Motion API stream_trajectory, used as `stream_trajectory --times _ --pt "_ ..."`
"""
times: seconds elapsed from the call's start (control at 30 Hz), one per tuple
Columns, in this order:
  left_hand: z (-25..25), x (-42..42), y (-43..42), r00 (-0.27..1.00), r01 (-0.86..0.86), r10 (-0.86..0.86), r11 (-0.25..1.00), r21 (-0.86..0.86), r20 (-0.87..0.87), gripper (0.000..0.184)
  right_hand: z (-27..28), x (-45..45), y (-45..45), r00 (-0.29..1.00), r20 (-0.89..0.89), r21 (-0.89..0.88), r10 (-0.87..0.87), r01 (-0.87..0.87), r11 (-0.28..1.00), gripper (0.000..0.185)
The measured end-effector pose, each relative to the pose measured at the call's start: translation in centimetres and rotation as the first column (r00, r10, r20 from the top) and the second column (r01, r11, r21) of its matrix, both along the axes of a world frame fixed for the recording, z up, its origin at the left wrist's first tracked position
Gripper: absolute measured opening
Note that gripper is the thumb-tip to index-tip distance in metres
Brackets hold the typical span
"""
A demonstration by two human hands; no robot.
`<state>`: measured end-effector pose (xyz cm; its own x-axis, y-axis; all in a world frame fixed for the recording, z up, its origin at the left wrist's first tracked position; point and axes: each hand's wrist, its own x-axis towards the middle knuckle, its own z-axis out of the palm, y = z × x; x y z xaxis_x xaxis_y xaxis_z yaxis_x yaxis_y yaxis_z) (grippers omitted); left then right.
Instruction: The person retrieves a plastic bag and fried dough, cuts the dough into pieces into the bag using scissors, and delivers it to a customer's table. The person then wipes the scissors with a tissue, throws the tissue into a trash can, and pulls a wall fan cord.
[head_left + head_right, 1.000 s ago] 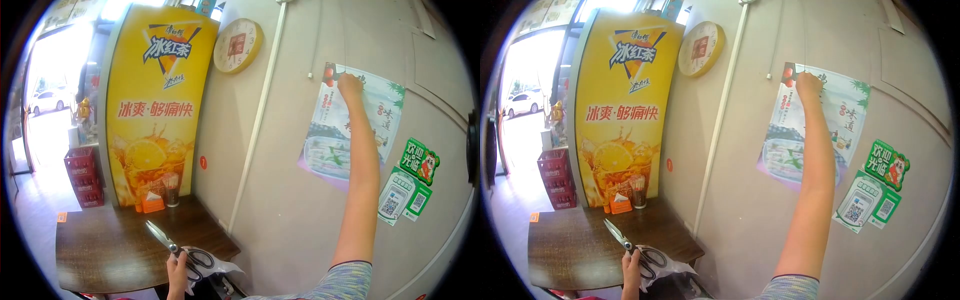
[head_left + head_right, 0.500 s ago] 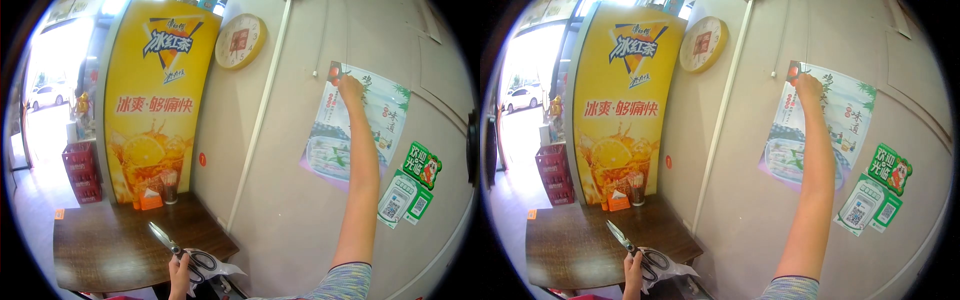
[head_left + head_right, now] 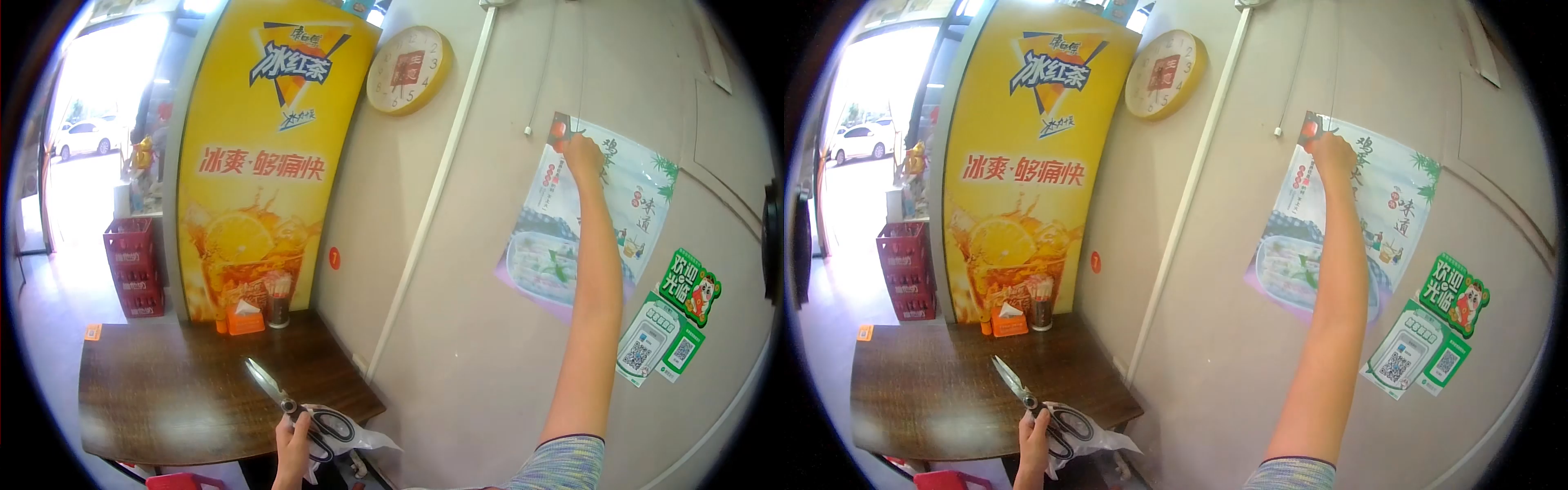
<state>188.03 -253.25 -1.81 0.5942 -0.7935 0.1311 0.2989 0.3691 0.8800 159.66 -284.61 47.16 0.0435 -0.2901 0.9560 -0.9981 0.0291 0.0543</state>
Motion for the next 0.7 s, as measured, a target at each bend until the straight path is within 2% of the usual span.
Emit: stream_trajectory --times 0.37,0.7 --pt "-0.38 0.45 0.28 1.000 -0.015 0.015 0.999 -0.031 0.001 0.015 0.26 0.25 0.18 0.998 0.061 0.053 0.015 -0.018 0.998 0.031" --pt "-0.81 0.37 0.23 0.999 0.000 -0.002 0.999 -0.038 -0.043 0.014 -0.03 0.05 0.09 1.000 0.015 -0.016 0.023 -0.023 1.000 0.030"
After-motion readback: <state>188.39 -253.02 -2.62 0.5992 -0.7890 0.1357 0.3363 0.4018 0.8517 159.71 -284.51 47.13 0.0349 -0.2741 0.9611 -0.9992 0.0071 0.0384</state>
